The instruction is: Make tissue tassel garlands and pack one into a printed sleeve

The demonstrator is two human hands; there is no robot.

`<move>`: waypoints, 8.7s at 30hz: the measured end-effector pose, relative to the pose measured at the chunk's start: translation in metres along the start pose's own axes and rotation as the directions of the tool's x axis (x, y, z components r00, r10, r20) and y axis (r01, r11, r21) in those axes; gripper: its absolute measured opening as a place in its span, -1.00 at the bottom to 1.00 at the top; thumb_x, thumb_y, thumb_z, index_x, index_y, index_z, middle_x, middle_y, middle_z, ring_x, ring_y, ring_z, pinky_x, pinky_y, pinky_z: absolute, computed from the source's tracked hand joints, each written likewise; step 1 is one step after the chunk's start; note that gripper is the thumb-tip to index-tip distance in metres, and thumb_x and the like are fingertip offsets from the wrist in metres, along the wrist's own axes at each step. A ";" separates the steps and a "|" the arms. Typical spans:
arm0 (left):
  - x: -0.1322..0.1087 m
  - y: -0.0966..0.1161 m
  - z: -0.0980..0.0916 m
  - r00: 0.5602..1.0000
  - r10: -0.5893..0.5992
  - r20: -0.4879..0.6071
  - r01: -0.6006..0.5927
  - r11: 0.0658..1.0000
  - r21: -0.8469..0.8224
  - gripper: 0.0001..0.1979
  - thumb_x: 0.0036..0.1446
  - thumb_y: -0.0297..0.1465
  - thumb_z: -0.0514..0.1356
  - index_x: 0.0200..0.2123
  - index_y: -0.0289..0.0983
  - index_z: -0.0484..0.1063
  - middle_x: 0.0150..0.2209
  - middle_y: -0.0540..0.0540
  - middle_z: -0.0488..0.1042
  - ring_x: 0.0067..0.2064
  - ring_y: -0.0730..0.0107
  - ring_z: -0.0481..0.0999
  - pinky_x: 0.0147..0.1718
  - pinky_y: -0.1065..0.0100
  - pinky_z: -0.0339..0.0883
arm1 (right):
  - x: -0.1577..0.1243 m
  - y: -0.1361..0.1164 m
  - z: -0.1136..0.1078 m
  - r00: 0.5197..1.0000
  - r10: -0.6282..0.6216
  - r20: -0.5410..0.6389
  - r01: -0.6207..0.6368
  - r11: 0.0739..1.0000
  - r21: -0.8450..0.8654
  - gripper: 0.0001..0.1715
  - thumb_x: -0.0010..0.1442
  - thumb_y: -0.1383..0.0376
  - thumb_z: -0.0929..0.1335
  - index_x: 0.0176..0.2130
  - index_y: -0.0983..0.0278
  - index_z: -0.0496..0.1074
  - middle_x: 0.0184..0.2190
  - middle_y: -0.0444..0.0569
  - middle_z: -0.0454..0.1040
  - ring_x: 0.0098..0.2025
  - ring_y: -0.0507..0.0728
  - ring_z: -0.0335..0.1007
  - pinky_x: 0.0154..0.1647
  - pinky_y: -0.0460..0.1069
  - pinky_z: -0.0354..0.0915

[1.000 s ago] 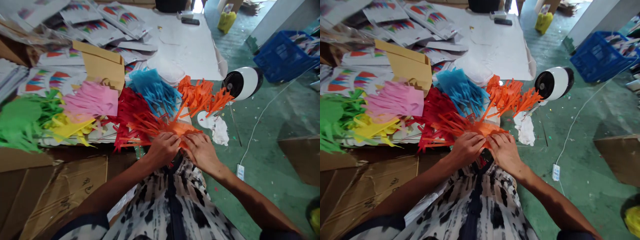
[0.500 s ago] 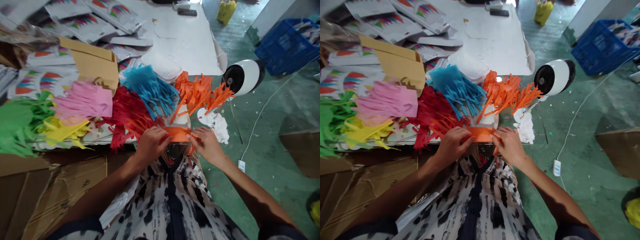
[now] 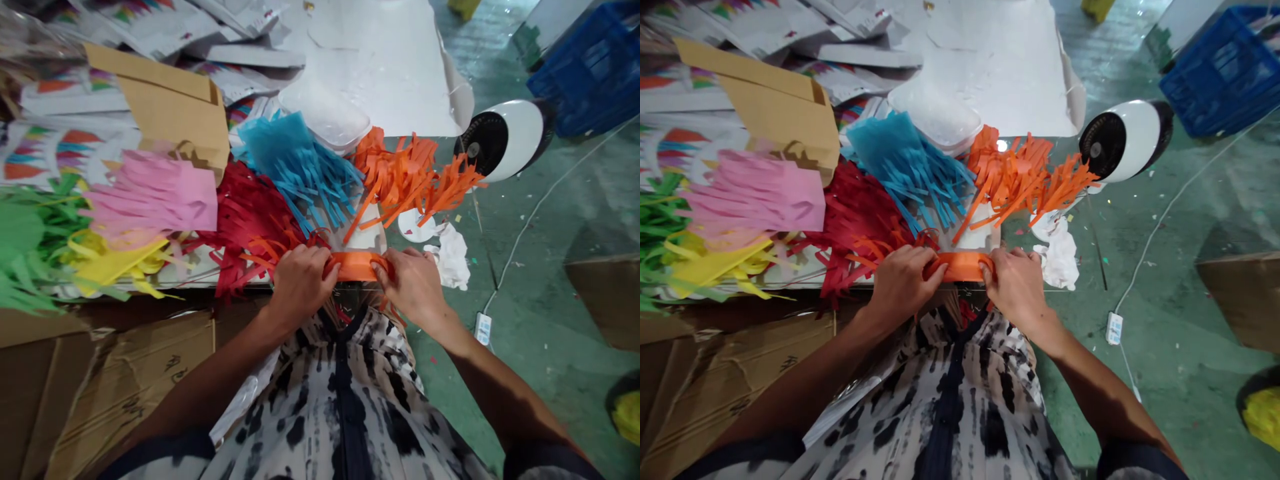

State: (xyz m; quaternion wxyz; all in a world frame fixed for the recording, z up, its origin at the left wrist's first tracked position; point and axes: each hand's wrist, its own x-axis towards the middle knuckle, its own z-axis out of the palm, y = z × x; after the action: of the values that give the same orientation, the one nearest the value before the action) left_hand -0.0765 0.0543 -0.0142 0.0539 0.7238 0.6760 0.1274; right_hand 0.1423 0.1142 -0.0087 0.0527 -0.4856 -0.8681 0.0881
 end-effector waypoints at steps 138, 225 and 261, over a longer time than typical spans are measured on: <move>0.002 -0.012 0.011 0.940 0.304 -0.152 -0.313 0.949 -0.043 -0.81 0.44 -0.36 0.14 -0.22 -0.27 0.51 -0.24 -0.13 0.58 -0.16 0.20 0.47 -0.17 0.17 0.32 | -0.015 0.015 0.007 0.961 -0.201 -0.188 0.226 0.967 0.122 -0.74 0.46 0.19 0.33 -0.11 0.10 0.65 -0.11 -0.06 0.66 0.07 0.23 0.40 0.06 0.17 0.04; -0.010 0.001 0.008 0.851 0.521 -0.060 -0.519 0.853 0.052 -0.70 0.45 -0.43 0.09 0.15 -0.33 0.48 -0.02 -0.17 0.61 0.05 0.09 0.47 0.10 0.03 0.16 | -0.009 0.003 0.001 0.890 -0.445 -0.103 0.429 0.892 -0.145 -0.70 0.48 0.38 0.24 -0.03 0.24 0.56 -0.10 0.02 0.63 0.08 0.24 0.32 0.13 0.24 0.00; -0.021 -0.002 -0.038 0.963 -0.211 0.167 0.128 -0.187 -0.974 -0.76 -0.11 -0.28 0.57 -0.49 -0.23 0.62 -0.07 -0.12 0.61 -0.03 0.19 0.59 0.01 0.21 0.47 | 0.022 -0.076 -0.049 0.815 -0.221 -0.536 0.560 0.538 0.630 -0.82 0.34 0.34 0.44 -0.16 0.04 0.64 -0.21 -0.11 0.70 -0.15 0.17 0.61 -0.01 0.18 0.46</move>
State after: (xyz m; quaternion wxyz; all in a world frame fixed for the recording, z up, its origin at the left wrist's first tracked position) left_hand -0.0893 0.0303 0.0195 0.5821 0.3265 0.4318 0.6067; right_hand 0.0765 0.0994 0.0553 0.4445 -0.2115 -0.8044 0.3327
